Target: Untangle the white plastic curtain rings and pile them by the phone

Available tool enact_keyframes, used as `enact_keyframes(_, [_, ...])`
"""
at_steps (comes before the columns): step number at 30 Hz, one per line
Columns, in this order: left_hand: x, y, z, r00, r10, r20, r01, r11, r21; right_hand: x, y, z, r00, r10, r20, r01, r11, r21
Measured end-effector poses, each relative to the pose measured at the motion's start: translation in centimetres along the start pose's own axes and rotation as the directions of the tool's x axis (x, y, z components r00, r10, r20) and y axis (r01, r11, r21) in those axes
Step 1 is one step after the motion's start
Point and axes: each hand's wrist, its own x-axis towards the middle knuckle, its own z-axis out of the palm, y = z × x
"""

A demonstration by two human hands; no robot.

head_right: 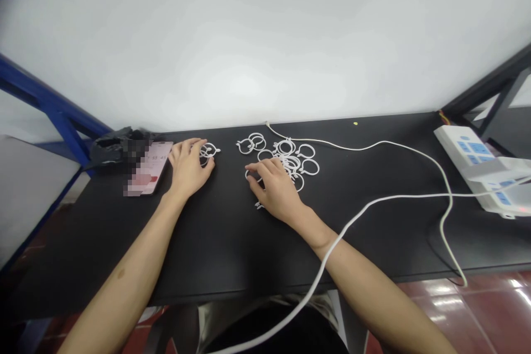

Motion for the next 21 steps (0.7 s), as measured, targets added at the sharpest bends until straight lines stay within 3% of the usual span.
enact_keyframes(5, [-0.1, 0.2, 0.0, 1.000, 0.004, -0.005, -0.004, 1.000, -0.010, 0.0, 0.3, -0.1, 0.998, -0.053, 0.029, 0.057, 0.987, -0.151])
enact_keyframes(13, [-1.0, 1.9, -1.5, 0.997, 0.070, -0.032, -0.072, 0.997, -0.039, -0.5, 0.6, -0.2, 0.988, -0.005, 0.155, 0.051, 0.956, -0.289])
enact_keyframes(17, [-1.6, 3.2, -1.8, 0.978, 0.205, 0.029, -0.201, 0.974, -0.108, -0.3, 0.5, -0.3, 0.985, -0.021, 0.172, 0.071, 0.955, -0.287])
enact_keyframes(21, [-2.3, 4.4, -2.0, 0.897, 0.412, 0.161, -0.364, 0.894, -0.261, -0.2, 0.6, -0.4, 0.989, -0.068, 0.133, 0.101, 0.961, -0.258])
